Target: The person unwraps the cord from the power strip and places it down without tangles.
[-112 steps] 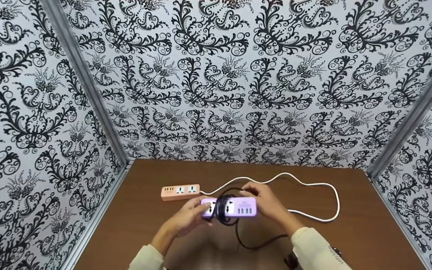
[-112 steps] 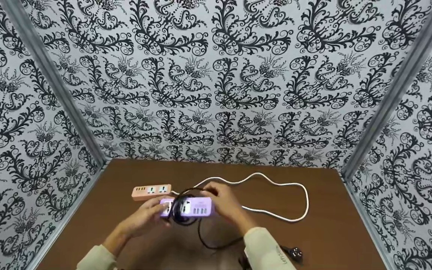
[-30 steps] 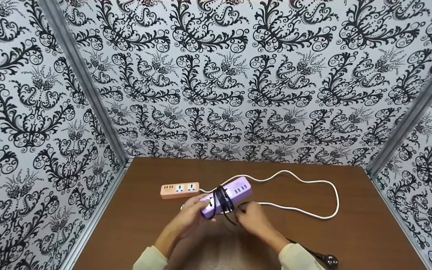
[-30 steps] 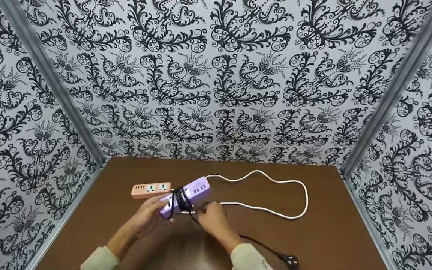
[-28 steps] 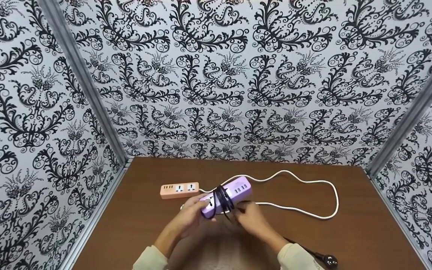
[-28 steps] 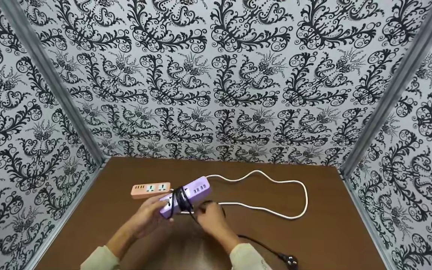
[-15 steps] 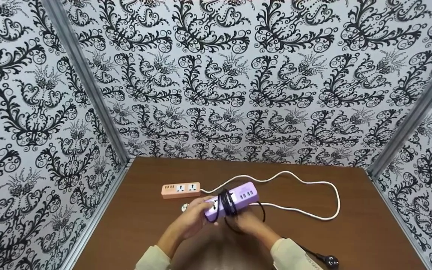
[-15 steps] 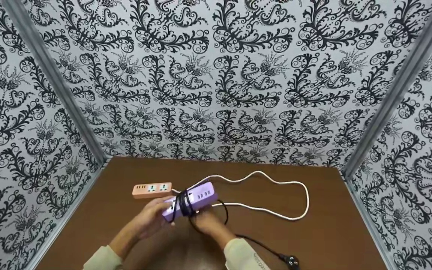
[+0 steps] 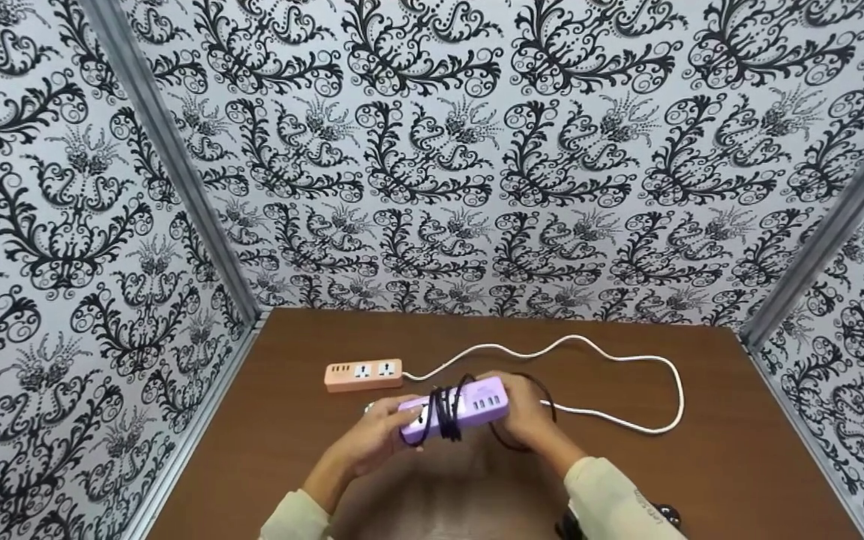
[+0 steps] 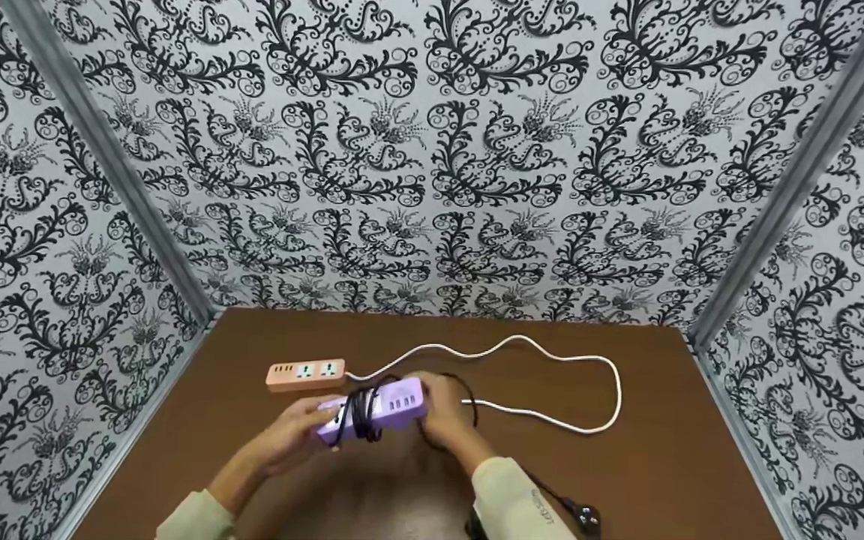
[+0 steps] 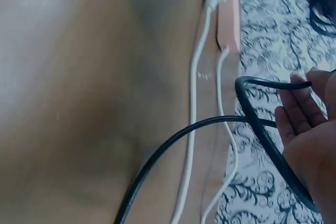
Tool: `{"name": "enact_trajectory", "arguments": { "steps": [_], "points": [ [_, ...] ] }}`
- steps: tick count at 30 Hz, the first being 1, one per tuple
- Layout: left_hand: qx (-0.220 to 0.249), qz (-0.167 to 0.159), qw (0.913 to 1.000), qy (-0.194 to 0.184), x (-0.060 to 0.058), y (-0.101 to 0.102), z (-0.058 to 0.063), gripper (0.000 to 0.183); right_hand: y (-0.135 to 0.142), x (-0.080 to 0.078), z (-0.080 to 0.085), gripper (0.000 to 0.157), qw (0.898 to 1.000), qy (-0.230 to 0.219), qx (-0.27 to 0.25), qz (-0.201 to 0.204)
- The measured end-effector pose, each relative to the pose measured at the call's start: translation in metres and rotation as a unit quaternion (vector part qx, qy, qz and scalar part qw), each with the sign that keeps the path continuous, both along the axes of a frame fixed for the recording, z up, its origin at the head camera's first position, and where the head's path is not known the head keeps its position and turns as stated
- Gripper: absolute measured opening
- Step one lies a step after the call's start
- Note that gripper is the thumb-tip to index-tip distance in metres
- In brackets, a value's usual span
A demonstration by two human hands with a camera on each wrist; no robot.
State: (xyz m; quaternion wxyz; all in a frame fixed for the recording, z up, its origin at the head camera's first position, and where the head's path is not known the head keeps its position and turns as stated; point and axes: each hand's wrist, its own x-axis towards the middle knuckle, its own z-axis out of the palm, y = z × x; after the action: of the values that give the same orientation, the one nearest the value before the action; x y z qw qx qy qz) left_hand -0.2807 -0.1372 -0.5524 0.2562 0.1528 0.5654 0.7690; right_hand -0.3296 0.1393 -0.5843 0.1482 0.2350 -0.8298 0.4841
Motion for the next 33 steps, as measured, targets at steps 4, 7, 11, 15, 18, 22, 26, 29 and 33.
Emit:
{"name": "enact_trajectory", "arguments": {
  "steps": [4,7,11,15,18,22,26,29,33],
  "points": [
    [-0.002,0.007,0.9999,0.009,-0.005,-0.002,0.002,0.032,0.009,0.005,0.027,0.019,0.995,-0.076,0.016,-0.063],
    [-0.004,0.021,0.9995,0.022,-0.008,-0.004,0.003,0.032,0.016,0.006,0.038,0.012,0.992,-0.095,-0.013,-0.08],
    [-0.015,0.058,0.9975,0.038,-0.01,-0.005,0.001,0.033,0.025,0.009,0.042,0.007,0.993,-0.085,-0.042,-0.064],
    [-0.038,0.106,0.9923,0.052,-0.013,-0.007,-0.003,0.039,0.033,0.015,0.038,0.009,0.994,-0.085,-0.029,-0.06],
    [-0.052,0.142,0.9874,0.048,-0.014,-0.009,-0.006,0.042,0.04,0.017,0.03,0.009,0.994,-0.092,0.001,-0.063],
    [-0.054,0.17,0.983,0.042,-0.016,-0.015,-0.01,0.049,0.048,0.02,0.017,0.006,0.991,-0.111,0.044,-0.055],
    [-0.018,0.156,0.9859,0.058,-0.016,-0.022,-0.017,0.056,0.052,0.022,0.003,0.01,0.986,-0.124,0.105,-0.035],
    [0.03,0.12,0.9894,0.077,-0.019,-0.025,-0.026,0.055,0.051,0.024,-0.002,0.021,0.983,-0.112,0.145,-0.015],
    [0.029,0.102,0.9921,0.067,-0.019,-0.021,-0.025,0.053,0.045,0.026,0.001,0.038,0.979,-0.091,0.184,-0.001]
  ]
}}
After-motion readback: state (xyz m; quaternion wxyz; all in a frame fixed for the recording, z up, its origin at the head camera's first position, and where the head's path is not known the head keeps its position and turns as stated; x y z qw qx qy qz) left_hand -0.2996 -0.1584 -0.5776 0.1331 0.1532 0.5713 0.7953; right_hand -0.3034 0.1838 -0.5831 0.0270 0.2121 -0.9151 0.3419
